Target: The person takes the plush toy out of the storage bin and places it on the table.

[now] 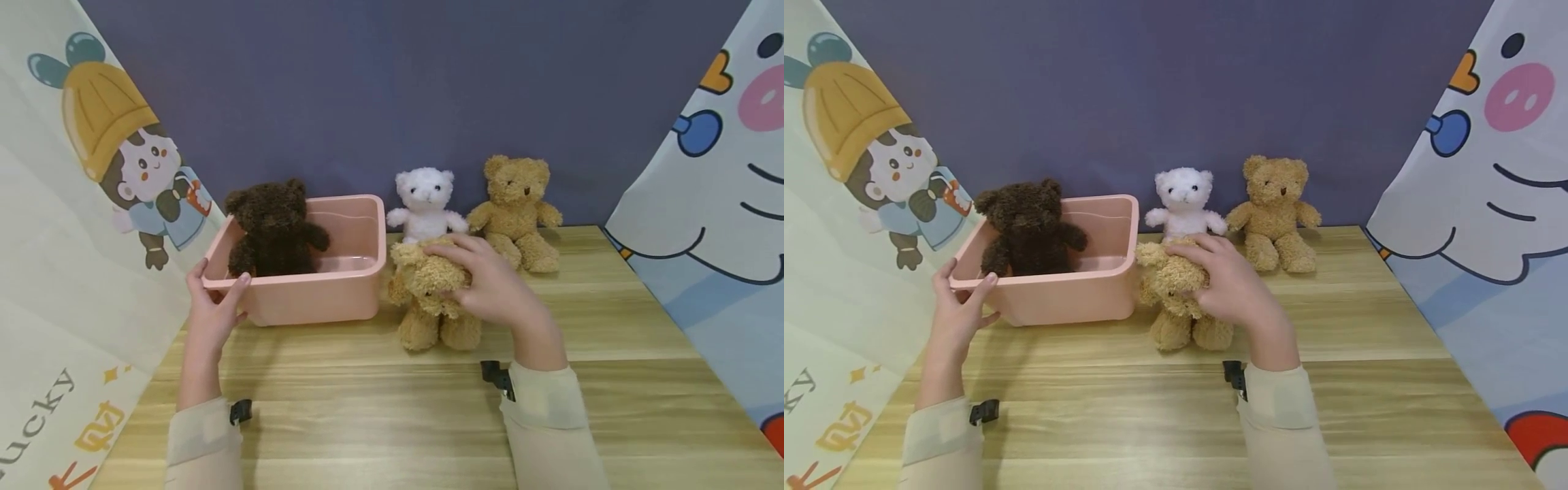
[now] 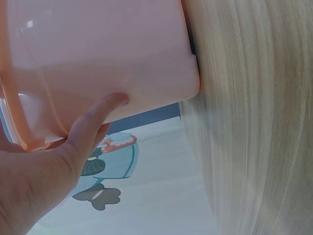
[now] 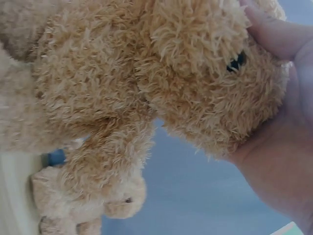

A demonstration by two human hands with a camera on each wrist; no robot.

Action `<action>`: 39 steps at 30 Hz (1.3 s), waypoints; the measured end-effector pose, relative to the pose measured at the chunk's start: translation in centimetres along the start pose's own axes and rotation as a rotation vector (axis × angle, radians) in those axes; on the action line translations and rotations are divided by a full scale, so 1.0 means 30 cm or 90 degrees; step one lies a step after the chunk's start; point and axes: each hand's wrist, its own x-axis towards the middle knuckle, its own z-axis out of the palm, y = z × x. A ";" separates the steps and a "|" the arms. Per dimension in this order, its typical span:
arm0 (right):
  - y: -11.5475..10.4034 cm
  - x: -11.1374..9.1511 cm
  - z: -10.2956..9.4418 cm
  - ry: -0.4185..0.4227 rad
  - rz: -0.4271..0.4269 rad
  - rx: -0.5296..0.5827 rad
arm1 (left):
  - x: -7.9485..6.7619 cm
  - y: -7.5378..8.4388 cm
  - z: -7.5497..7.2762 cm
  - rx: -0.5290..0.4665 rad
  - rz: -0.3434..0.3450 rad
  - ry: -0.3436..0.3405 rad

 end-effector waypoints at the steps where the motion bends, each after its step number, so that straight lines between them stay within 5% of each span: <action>1: 0.008 0.005 0.006 -0.002 0.000 0.005 | 0.000 0.000 -0.001 -0.002 -0.001 0.001; 19: 0.124 0.116 0.101 -0.004 0.041 0.083 | -0.008 0.000 0.001 0.016 0.006 0.006; 39: 0.207 0.343 0.079 -0.173 0.165 0.079 | -0.007 -0.006 -0.001 -0.003 0.010 0.002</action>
